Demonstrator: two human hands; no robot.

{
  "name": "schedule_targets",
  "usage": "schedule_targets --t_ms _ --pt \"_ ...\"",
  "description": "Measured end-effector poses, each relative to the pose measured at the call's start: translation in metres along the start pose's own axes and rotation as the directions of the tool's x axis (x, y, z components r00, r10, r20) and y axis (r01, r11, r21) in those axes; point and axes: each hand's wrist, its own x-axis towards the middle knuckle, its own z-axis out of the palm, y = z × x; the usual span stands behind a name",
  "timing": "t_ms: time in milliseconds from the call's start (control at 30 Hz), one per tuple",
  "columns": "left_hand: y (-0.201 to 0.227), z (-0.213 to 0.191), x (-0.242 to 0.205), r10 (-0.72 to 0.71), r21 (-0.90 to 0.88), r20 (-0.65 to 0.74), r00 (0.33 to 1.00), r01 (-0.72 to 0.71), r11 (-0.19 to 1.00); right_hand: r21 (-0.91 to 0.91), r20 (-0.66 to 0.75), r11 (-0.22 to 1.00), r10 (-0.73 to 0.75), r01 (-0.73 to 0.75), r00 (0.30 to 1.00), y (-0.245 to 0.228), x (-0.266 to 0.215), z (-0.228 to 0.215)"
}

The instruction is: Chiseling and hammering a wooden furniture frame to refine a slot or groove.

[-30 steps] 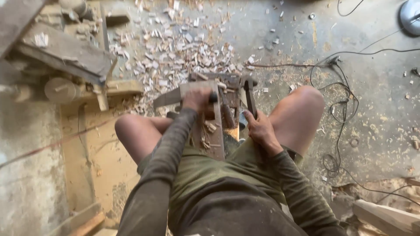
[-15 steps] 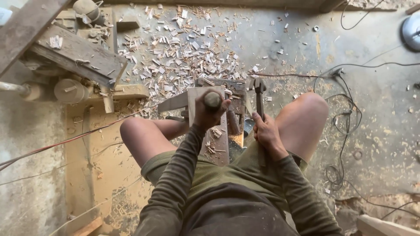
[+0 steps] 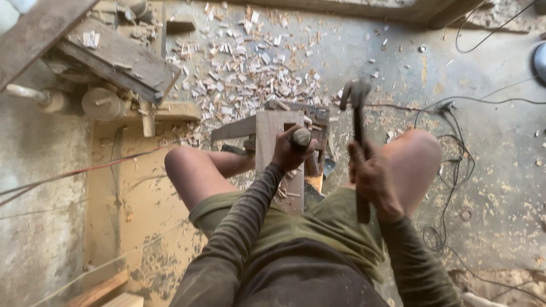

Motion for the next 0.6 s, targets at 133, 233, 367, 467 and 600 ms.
schedule_targets --t_ms 133,233,367,467,600 --pt "0.021 -0.005 0.01 0.164 0.007 -0.045 0.985 -0.164 0.986 -0.027 -0.019 0.941 -0.338 0.337 0.941 -0.052 -0.014 -0.009" --pt "0.013 -0.005 -0.004 0.144 0.014 -0.039 0.989 -0.143 0.99 -0.657 0.052 0.56 -0.635 0.505 0.771 -0.003 -0.023 -0.009" --pt "-0.011 -0.004 -0.029 0.273 0.09 -0.063 0.96 -0.267 0.959 -0.787 0.175 0.56 -0.199 0.258 0.964 0.002 -0.039 0.021" --pt "-0.035 0.004 0.02 0.342 0.191 -0.052 0.938 -0.327 0.926 -0.713 0.137 0.679 -0.11 0.175 0.984 0.003 -0.029 0.015" --pt "-0.07 0.009 0.03 -0.11 0.151 -0.031 0.993 0.113 0.982 -0.503 0.083 0.853 0.209 -0.14 0.974 -0.067 -0.048 0.012"
